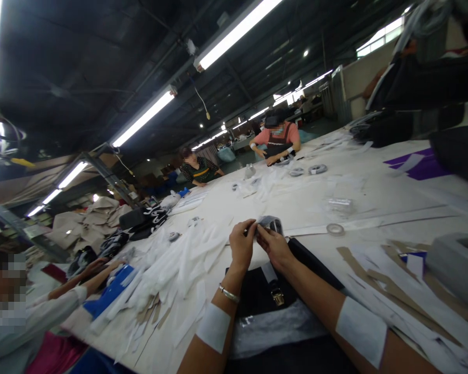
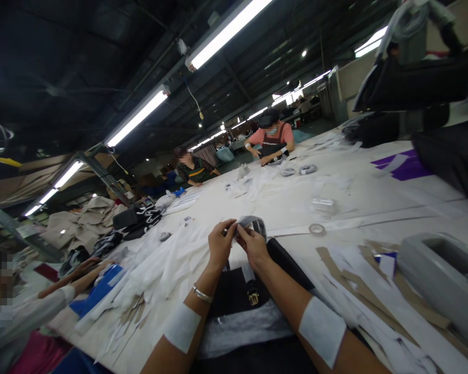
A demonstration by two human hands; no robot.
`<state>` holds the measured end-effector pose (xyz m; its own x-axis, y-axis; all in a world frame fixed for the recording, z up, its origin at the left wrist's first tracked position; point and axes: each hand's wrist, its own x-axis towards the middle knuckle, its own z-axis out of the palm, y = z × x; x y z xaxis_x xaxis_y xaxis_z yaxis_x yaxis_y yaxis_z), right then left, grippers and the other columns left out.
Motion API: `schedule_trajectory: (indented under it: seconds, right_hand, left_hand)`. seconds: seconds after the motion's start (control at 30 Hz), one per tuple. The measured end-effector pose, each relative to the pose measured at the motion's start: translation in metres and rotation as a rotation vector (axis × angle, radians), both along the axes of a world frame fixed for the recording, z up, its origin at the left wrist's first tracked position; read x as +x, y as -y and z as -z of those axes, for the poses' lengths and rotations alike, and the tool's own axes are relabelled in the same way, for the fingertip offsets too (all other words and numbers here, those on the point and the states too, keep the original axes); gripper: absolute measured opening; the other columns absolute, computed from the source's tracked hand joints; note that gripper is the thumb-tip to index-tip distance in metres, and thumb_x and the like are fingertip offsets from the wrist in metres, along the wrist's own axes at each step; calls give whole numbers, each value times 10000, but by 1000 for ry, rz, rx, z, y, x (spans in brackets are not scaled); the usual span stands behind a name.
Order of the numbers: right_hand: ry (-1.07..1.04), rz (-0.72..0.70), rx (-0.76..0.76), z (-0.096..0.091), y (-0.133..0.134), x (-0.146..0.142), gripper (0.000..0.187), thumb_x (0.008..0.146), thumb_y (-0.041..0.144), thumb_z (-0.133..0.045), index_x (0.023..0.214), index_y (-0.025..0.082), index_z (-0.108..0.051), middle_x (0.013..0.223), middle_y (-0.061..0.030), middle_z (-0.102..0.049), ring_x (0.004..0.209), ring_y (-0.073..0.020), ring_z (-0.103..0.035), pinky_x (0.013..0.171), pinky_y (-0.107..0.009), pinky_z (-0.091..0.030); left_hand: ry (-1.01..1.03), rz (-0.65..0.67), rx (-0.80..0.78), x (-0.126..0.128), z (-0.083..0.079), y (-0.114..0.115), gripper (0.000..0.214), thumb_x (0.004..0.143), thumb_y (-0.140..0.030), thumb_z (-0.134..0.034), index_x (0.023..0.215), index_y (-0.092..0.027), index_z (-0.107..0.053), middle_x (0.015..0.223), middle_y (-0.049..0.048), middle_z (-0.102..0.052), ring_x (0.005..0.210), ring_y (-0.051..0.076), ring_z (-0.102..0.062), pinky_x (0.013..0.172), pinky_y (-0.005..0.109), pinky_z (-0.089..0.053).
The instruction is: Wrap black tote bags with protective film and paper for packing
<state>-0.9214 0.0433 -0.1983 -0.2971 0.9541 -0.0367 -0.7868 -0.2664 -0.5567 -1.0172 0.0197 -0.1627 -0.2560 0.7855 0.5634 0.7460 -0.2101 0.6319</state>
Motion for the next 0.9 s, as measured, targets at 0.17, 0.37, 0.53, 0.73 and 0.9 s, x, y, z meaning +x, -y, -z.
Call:
schedule_trajectory:
  seconds: [0.17, 0.37, 0.53, 0.73, 0.9]
  right_hand:
    - [44, 30, 25, 4, -2, -2, 217, 670, 324, -800, 827, 221, -690, 823, -1, -691, 767, -133, -636, 701, -233, -548]
    - [93, 22, 103, 4, -1, -4, 244, 653, 348, -785, 834, 211, -695, 904, -21, -700, 832, -156, -638, 750, -250, -533]
    - [236, 16, 210, 6, -1, -3, 360, 650, 454, -771, 897, 205, -692, 954, -27, -693, 849, -146, -638, 754, -242, -533]
    - [674, -11, 420, -9, -6, 4, 332, 784, 499, -661, 867, 180, -694, 813, -39, -688, 681, -142, -635, 673, -291, -543]
    - [1216, -36, 669, -56, -8, 74, 79, 693, 239, -762, 743, 188, -728, 746, -11, -702, 777, -185, -647, 781, -287, -481]
  left_hand:
    - [78, 130, -75, -10, 11, -4, 291, 912, -372, -533, 1117, -214, -665, 1159, 53, -684, 1101, 200, -610, 1000, 328, -449]
    - [11, 222, -195, -32, 21, -4, 339, 921, -367, -500, 1189, -228, -652, 1266, 44, -638, 1236, 228, -546, 1077, 380, -400]
    - [-15, 163, -97, -36, 28, -1, 369, 909, -380, -518, 1214, -209, -638, 1253, 64, -644, 1200, 247, -574, 1056, 414, -423]
    - [0, 79, -8, -36, 34, 2, 389, 898, -406, -540, 1211, -196, -637, 1210, 76, -669, 1153, 257, -598, 1020, 407, -446]
    - [-51, 37, -7, -34, 38, 4, 383, 914, -397, -523, 1214, -188, -635, 1216, 89, -664, 1144, 254, -599, 1006, 386, -441]
